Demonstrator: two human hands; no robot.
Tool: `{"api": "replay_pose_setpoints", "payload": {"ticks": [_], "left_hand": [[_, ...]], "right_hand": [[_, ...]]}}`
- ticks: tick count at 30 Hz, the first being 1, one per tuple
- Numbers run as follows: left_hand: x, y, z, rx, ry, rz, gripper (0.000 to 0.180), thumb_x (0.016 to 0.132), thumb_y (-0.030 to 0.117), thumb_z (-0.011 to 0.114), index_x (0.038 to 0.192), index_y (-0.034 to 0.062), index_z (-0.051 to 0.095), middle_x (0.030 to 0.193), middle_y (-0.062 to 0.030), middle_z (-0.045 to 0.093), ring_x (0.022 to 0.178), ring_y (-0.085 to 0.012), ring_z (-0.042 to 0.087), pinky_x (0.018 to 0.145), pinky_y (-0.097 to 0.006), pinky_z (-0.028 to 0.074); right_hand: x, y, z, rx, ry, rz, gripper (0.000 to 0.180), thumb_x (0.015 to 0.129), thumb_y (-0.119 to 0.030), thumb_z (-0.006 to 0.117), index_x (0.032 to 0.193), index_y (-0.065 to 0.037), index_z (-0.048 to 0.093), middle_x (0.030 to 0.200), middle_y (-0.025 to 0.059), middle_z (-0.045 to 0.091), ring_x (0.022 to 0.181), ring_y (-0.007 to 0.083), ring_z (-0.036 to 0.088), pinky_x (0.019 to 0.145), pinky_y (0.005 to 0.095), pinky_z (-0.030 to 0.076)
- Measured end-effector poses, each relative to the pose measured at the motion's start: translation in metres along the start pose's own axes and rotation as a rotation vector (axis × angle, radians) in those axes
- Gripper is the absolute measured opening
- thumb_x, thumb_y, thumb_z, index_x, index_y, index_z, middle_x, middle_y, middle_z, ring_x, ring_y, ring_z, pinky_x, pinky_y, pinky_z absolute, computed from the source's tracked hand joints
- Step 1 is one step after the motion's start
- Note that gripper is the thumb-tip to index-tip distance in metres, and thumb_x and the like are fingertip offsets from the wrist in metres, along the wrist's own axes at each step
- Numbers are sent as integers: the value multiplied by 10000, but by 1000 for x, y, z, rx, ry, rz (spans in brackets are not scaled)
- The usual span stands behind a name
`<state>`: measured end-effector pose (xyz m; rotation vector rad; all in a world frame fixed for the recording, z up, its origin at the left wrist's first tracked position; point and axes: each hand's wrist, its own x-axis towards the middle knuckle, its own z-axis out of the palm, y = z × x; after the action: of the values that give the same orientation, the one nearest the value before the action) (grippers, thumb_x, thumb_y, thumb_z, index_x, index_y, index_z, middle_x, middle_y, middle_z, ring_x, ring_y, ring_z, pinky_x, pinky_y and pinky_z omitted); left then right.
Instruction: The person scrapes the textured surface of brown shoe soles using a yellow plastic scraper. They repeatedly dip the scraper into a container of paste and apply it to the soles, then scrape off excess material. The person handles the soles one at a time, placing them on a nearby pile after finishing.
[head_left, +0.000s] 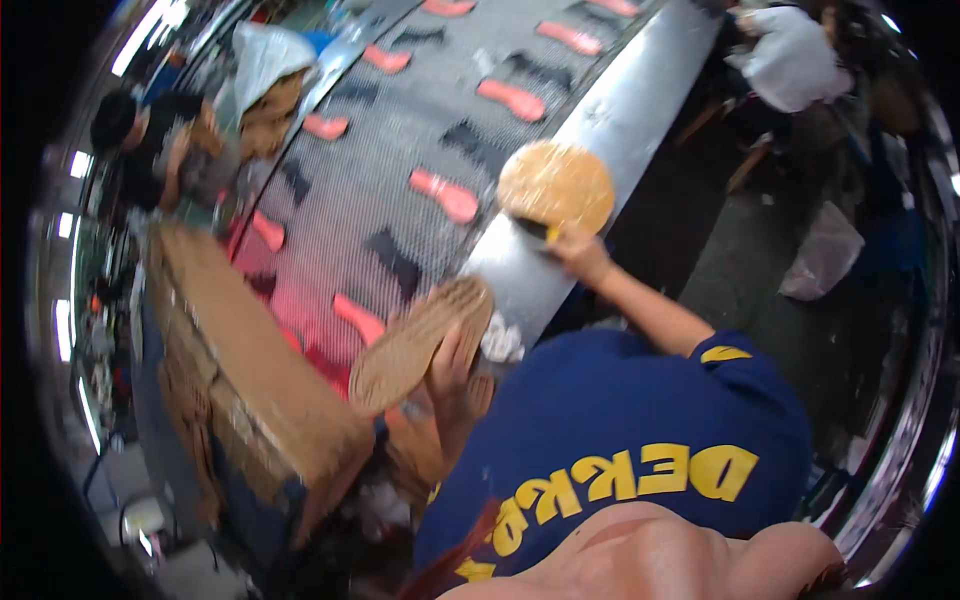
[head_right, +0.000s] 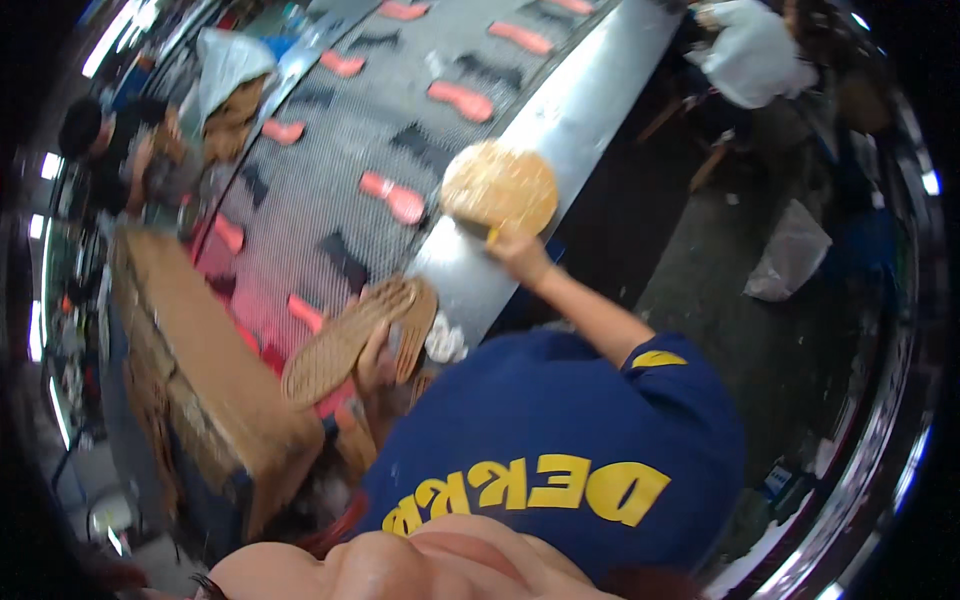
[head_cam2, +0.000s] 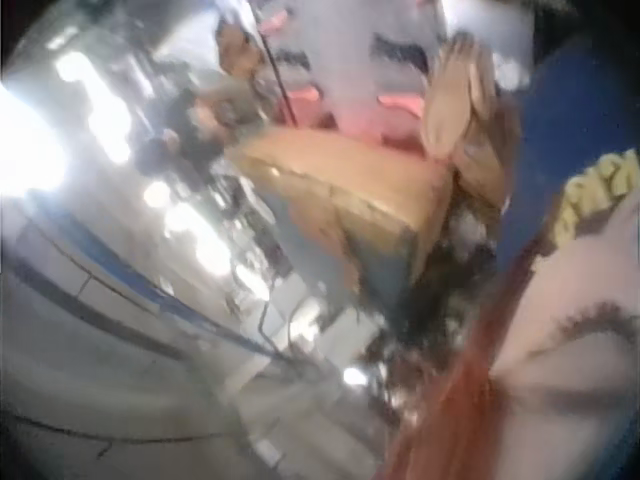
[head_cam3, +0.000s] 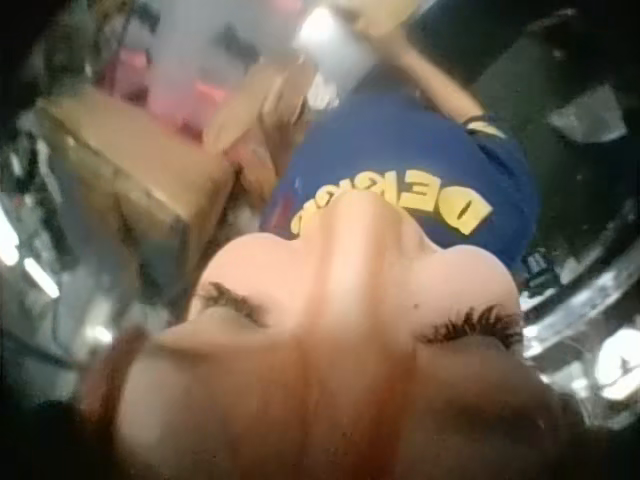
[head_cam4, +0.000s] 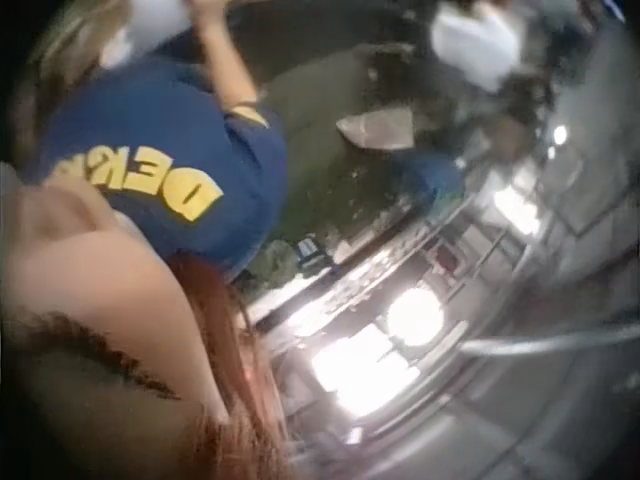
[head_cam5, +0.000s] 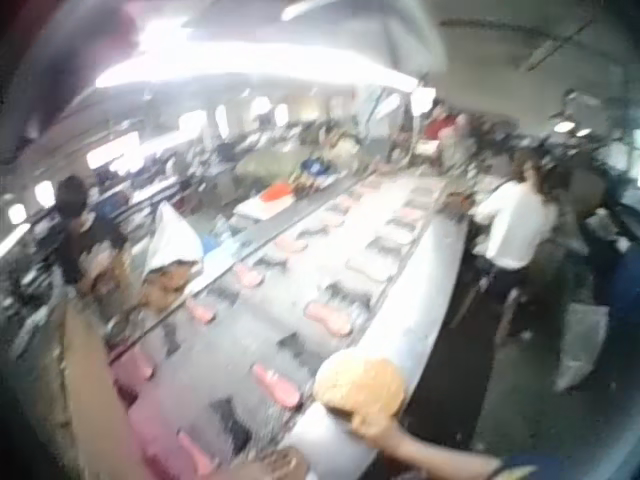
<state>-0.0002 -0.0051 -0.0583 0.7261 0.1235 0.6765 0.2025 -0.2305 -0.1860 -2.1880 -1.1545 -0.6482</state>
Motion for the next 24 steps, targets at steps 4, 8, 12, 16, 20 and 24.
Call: {"api": "replay_pose_setpoints", "payload": {"ticks": [4, 8, 12, 16, 20, 24], "left_hand": [[7, 18, 11, 689, -287, 182, 715, 784, -145, 456, 1436, 32, 225, 1363, -202, 453, 1333, -391, 388, 1105, -577, 306], [1, 17, 24, 382, -162, 245, 862, 721, -183, 468, 1465, 80, 122, 1422, -243, 346, 1363, -412, 329, 1107, -569, 309], [-3, 19, 19, 433, -148, 307, 846, 719, -200, 478, 1444, 122, 186, 1403, -243, 354, 1360, -413, 333, 1100, -576, 325], [1, 15, 20, 411, -160, 323, 853, 717, -216, 475, 1437, 157, 209, 1397, -233, 362, 1356, -410, 342, 1098, -585, 324], [3, 9, 19, 411, -145, 328, 847, 715, -225, 480, 1431, 143, 215, 1386, -228, 373, 1345, -407, 362, 1096, -577, 329], [1, 3, 27, 475, -105, 352, 818, 742, -189, 505, 1429, 126, 191, 1393, -218, 382, 1347, -371, 367, 1120, -539, 300]], "right_hand": [[-4, 17, 10, -200, -118, 160, 133, 762, -107, 580, 835, -127, 690, 733, 89, 577, 712, 282, 591, 622, 396, 472], [-6, 19, 22, -81, -61, 291, 188, 798, -100, 608, 940, -141, 724, 780, 85, 586, 769, 276, 596, 705, 407, 469], [5, 2, 11, 85, -58, 326, 162, 807, -101, 665, 957, -116, 725, 823, 80, 596, 784, 272, 599, 693, 390, 477], [4, -3, 7, 386, -99, 476, 136, 843, -91, 656, 961, -114, 720, 829, 98, 580, 771, 254, 597, 697, 336, 483], [8, 5, 6, 817, 63, 908, 167, 942, -138, 598, 1060, -34, 653, 890, 64, 623, 737, 145, 606, 678, 260, 494], [59, -40, -44, 1228, 344, 903, 162, 999, -152, 507, 1033, -10, 577, 1062, 111, 622, 795, 123, 609, 720, 231, 496]]}}
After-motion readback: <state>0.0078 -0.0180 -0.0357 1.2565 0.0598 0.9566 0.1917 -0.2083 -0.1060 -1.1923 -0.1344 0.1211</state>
